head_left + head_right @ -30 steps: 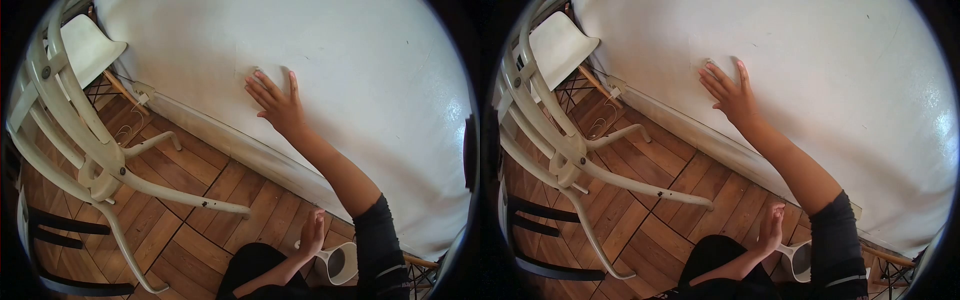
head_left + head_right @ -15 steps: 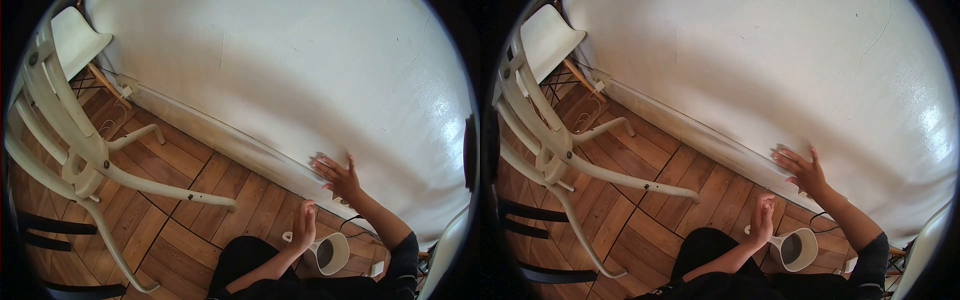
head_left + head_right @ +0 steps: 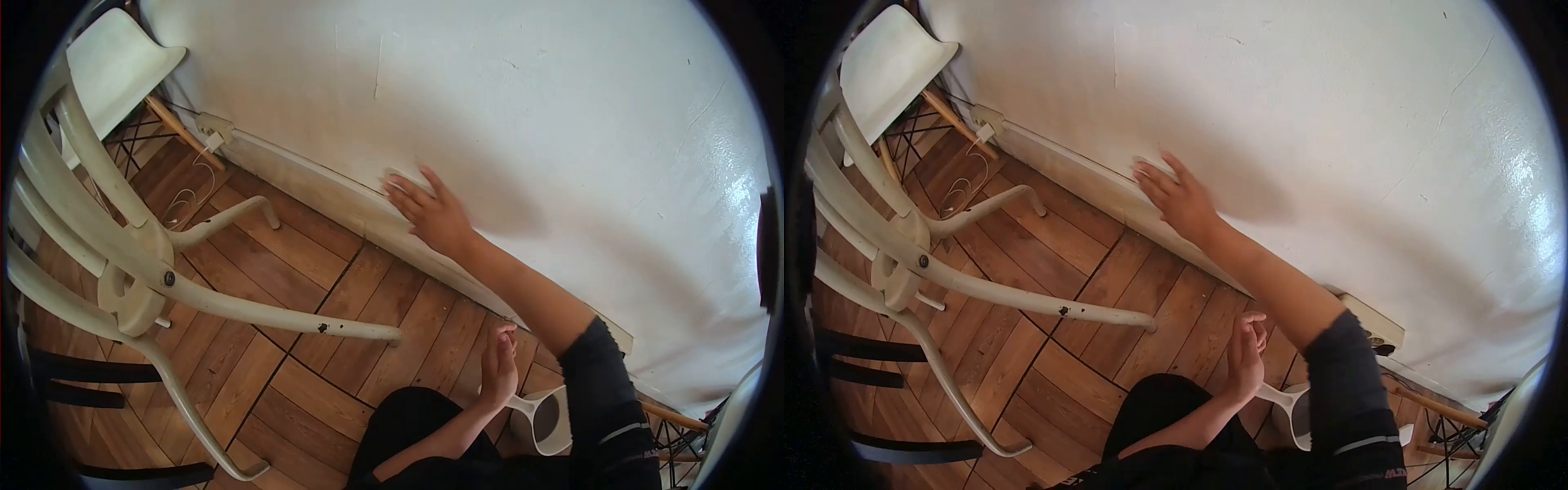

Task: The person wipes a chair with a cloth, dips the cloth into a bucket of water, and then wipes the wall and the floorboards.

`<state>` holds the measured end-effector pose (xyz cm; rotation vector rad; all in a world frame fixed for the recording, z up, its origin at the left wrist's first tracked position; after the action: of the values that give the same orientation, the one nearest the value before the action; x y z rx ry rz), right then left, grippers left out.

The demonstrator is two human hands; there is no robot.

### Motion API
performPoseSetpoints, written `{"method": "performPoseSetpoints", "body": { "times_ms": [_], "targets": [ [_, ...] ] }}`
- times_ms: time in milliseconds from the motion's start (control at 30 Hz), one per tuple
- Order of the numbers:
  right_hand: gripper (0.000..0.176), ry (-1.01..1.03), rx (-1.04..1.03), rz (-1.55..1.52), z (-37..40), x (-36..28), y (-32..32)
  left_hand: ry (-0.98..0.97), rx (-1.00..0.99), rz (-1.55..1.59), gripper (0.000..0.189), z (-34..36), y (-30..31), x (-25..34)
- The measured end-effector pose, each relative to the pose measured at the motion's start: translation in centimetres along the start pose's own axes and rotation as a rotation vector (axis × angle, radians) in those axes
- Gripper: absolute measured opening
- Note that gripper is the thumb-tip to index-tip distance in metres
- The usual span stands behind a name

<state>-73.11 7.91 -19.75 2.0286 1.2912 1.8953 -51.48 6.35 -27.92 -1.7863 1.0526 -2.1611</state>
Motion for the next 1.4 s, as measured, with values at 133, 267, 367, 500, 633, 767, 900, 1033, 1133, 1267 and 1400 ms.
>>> {"method": "performPoseSetpoints", "body": {
  "times_ms": [133,267,367,500,633,767,900,1033,1133,1267,1400],
  "targets": [
    [0.077,0.027,-0.050,-0.017,6.8,1.2,1.5,0.031,-0.018,-0.010,0.038,0.2,-0.2,-0.3],
    [0.077,0.060,-0.178,-0.066,14.3,3.0,4.5,-0.018,0.009,-0.013,0.039,0.4,-0.5,0.1],
    [0.064,0.068,-0.202,-0.055,19.0,4.2,6.1,-0.031,0.025,-0.024,0.039,0.4,-0.9,0.7],
    [0.041,0.110,-0.069,0.067,22.5,5.5,8.4,0.045,-0.048,-0.049,0.039,0.5,-0.6,-0.2],
    [0.043,-0.109,-0.087,-0.224,23.3,6.1,10.0,-0.001,-0.040,-0.013,0.040,0.5,-1.1,-0.4],
    [0.051,-0.328,-0.151,-0.382,24.5,2.6,7.5,-0.062,0.003,0.010,0.040,0.4,-1.2,0.3],
    [0.055,-0.459,-0.098,-0.322,24.5,0.3,5.8,-0.043,0.001,0.068,0.041,0.3,-0.8,1.7],
    [0.051,-0.441,-0.085,-0.352,22.2,-0.5,4.6,-0.073,0.024,0.122,0.042,-0.1,-0.5,3.2],
    [0.050,-0.424,0.057,-0.465,17.4,-0.6,3.8,-0.089,0.085,0.165,0.043,-0.7,0.5,4.7],
    [0.048,-0.348,0.246,-0.512,9.4,-1.6,2.3,-0.178,0.206,0.207,0.041,-1.4,3.1,6.2],
    [0.053,-0.312,0.380,-0.598,1.3,-3.5,-0.9,-0.244,0.337,0.266,0.039,-1.6,5.2,7.1]
  ]
}}
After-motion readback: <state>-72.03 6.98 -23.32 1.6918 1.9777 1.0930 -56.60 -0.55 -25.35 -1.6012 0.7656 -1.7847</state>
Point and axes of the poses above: each hand's wrist, its own z-axis away from the middle knuckle, its own y-axis out of the back of the hand, x = y × z, the point moved 7 cm from there along -z, towards the middle knuckle, and after that the axes turned 8 degrees about x, right-handed, at the moved point
